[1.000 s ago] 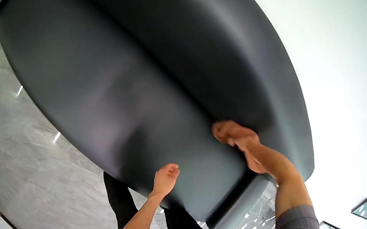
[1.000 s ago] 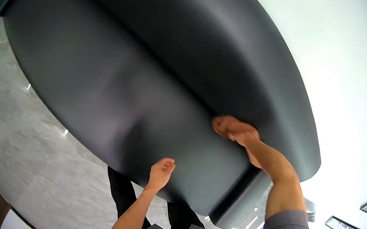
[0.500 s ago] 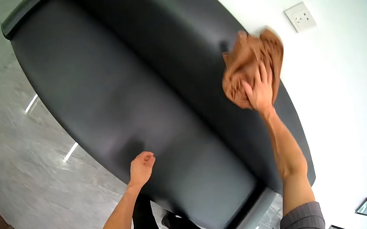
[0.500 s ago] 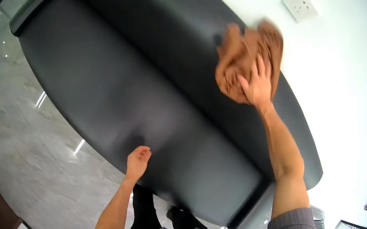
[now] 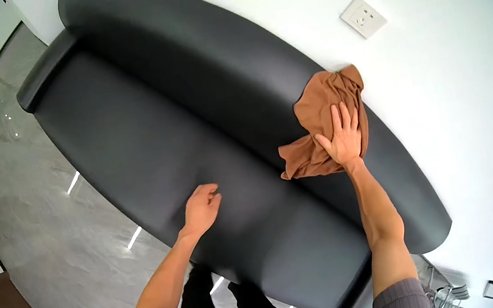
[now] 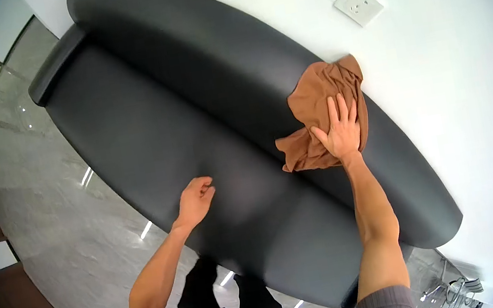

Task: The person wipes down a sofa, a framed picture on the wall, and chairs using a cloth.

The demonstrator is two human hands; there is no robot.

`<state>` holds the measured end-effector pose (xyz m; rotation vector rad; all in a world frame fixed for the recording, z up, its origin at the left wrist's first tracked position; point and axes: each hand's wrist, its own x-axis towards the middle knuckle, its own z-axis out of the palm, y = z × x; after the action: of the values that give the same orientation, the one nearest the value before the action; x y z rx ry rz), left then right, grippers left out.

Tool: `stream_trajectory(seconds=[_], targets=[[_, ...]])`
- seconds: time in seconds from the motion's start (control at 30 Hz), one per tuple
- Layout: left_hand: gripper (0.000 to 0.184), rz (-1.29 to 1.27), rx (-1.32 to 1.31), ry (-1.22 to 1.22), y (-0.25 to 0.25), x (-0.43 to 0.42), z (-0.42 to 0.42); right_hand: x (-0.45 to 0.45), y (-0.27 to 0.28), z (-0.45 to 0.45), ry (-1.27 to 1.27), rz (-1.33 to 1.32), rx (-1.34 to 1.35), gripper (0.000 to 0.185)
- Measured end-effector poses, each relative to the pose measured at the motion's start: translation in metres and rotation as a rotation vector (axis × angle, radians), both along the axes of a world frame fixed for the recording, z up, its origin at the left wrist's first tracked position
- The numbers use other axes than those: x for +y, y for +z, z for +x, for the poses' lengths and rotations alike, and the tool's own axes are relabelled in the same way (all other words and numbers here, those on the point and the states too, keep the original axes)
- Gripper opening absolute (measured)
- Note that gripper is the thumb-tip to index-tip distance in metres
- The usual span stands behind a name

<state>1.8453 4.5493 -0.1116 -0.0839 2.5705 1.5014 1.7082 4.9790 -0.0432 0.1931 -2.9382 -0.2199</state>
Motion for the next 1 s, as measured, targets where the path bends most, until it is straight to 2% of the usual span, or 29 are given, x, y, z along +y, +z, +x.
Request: stream_trajectory(seconds=[0.07,0.13,0.17,0.2,0.27,0.4,0.47,0.53,0.73,0.77,0.87,1.0], targets=[[0.031,-0.048,0.073,-0.061,0.025,0.007,-0.031,-0.005,-0.004,-0.004,0.000,0.007,0.041,0.102],[0.035,-0.099,0.135,-0.131,0.037,-0.007,-0.062,-0.027,-0.006,-0.007,-0.178,-0.056,0.046,0.104],[0.041,-0.180,0.284,-0.209,0.038,-0.015,-0.085,-0.037,-0.008,-0.012,-0.209,-0.093,0.059,0.107],[0.047,-0.251,0.435,-0.292,0.040,-0.023,-0.109,-0.047,-0.009,-0.019,-0.224,-0.090,0.064,0.107],[0.050,-0.259,0.479,-0.348,0.046,-0.043,-0.162,-0.066,-0.015,-0.035,-0.253,0.017,0.077,0.108],[0.058,-0.344,0.686,-0.416,0.061,-0.099,-0.252,-0.142,-0.010,-0.089,-0.254,0.012,0.051,0.106],[0.059,-0.325,0.661,-0.375,0.063,-0.133,-0.280,-0.188,-0.009,-0.132,-0.244,0.025,0.064,0.107],[0.061,-0.317,0.649,-0.350,0.072,-0.160,-0.301,-0.228,0.001,-0.188,-0.121,-0.006,0.084,0.107],[0.059,-0.388,0.521,-0.226,0.082,-0.252,-0.300,-0.407,0.034,-0.335,0.049,0.015,0.052,0.102],[0.058,-0.378,0.530,-0.205,0.069,-0.278,-0.304,-0.430,0.021,-0.351,0.046,0.021,0.049,0.102],[0.058,-0.405,0.480,-0.187,0.064,-0.294,-0.298,-0.433,0.008,-0.350,0.113,0.008,0.111,0.100],[0.057,-0.446,0.421,-0.173,0.054,-0.326,-0.272,-0.374,0.016,-0.294,0.205,-0.010,0.076,0.098]])
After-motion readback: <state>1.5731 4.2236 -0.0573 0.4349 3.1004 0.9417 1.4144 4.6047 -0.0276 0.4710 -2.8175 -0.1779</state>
